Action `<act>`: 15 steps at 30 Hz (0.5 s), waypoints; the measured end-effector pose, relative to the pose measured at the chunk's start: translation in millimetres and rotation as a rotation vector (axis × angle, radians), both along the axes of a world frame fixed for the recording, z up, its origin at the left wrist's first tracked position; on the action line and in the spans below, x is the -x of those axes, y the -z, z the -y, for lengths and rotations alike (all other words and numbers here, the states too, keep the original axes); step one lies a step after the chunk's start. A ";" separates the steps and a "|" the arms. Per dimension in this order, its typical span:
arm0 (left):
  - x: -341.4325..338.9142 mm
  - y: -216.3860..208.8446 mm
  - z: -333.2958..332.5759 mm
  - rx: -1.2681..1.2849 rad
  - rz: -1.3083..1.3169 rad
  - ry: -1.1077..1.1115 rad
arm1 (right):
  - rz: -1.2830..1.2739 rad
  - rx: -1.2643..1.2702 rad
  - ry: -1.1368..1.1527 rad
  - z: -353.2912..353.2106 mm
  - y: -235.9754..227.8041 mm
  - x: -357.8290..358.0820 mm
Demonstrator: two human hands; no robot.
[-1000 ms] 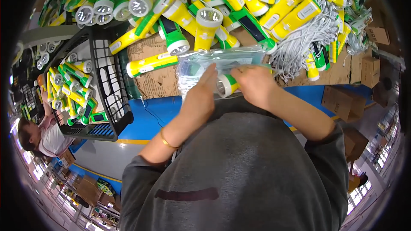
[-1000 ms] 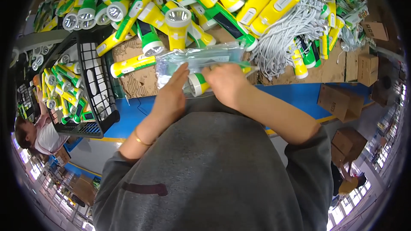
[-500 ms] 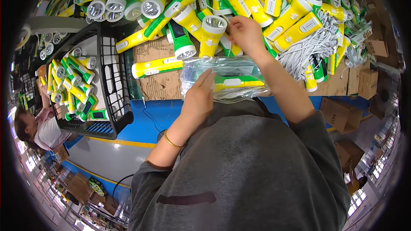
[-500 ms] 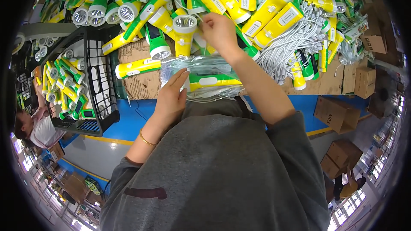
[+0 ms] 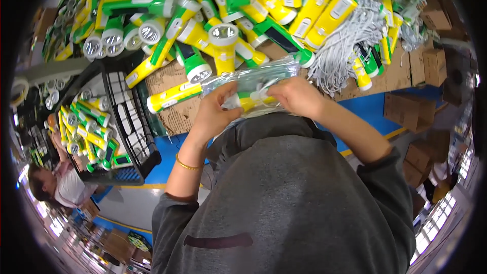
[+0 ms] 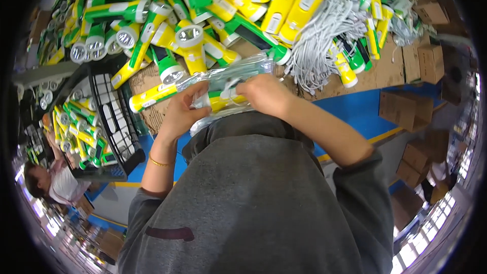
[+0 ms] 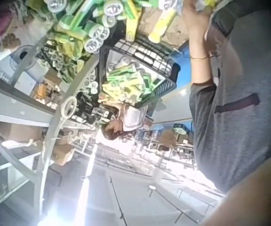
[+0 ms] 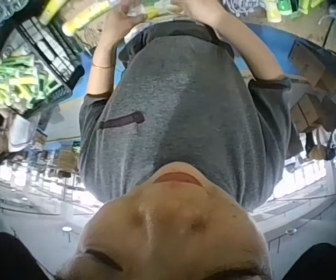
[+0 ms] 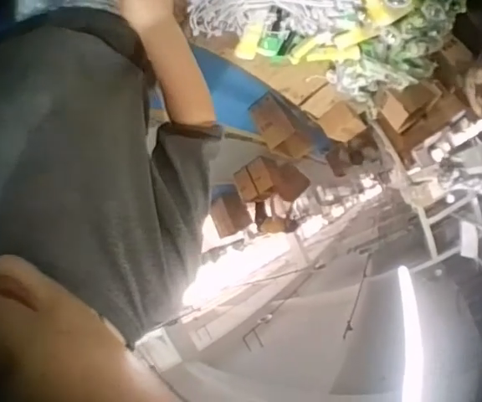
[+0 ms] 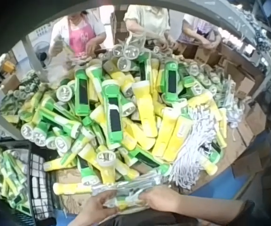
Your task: Packaging rechargeable flashlights and power cables into plastic bags for shipment.
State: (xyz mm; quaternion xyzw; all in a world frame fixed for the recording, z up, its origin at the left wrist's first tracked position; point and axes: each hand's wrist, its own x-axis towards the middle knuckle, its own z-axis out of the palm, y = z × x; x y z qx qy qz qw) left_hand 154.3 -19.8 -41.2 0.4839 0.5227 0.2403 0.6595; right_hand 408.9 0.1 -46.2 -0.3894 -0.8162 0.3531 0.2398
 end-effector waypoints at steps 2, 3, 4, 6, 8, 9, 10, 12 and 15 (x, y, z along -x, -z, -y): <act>1.8 0.8 4.5 -0.063 -0.056 0.028 | 0.648 0.012 -0.238 -11.2 -27.1 -12.4; 0.1 -4.4 5.9 0.000 0.007 0.014 | 0.747 -0.016 -0.339 -11.4 -35.7 -12.3; -4.0 -7.8 4.7 0.003 0.010 0.045 | 0.749 -0.001 -0.310 -5.0 -39.3 -11.9; -12.2 -11.6 3.7 -0.038 -0.022 0.038 | 0.911 -0.167 -0.478 11.2 -44.4 -12.5; -9.3 -7.1 -1.2 -0.062 -0.039 0.091 | 0.873 -0.120 -0.388 15.8 -44.1 -18.9; -2.5 -1.8 1.0 -0.097 -0.087 0.105 | 0.770 -0.176 -0.331 18.4 -46.0 -21.6; 0.6 -1.2 0.4 -0.141 -0.136 0.103 | 0.666 -0.245 -0.284 14.5 -46.7 -27.1; 3.0 -1.9 -7.0 -0.115 -0.151 0.084 | 0.472 -0.311 -0.122 -1.8 -53.0 -48.1; -3.9 -5.7 -17.3 -0.112 -0.138 0.135 | 0.222 -0.200 0.148 18.7 -24.7 -66.3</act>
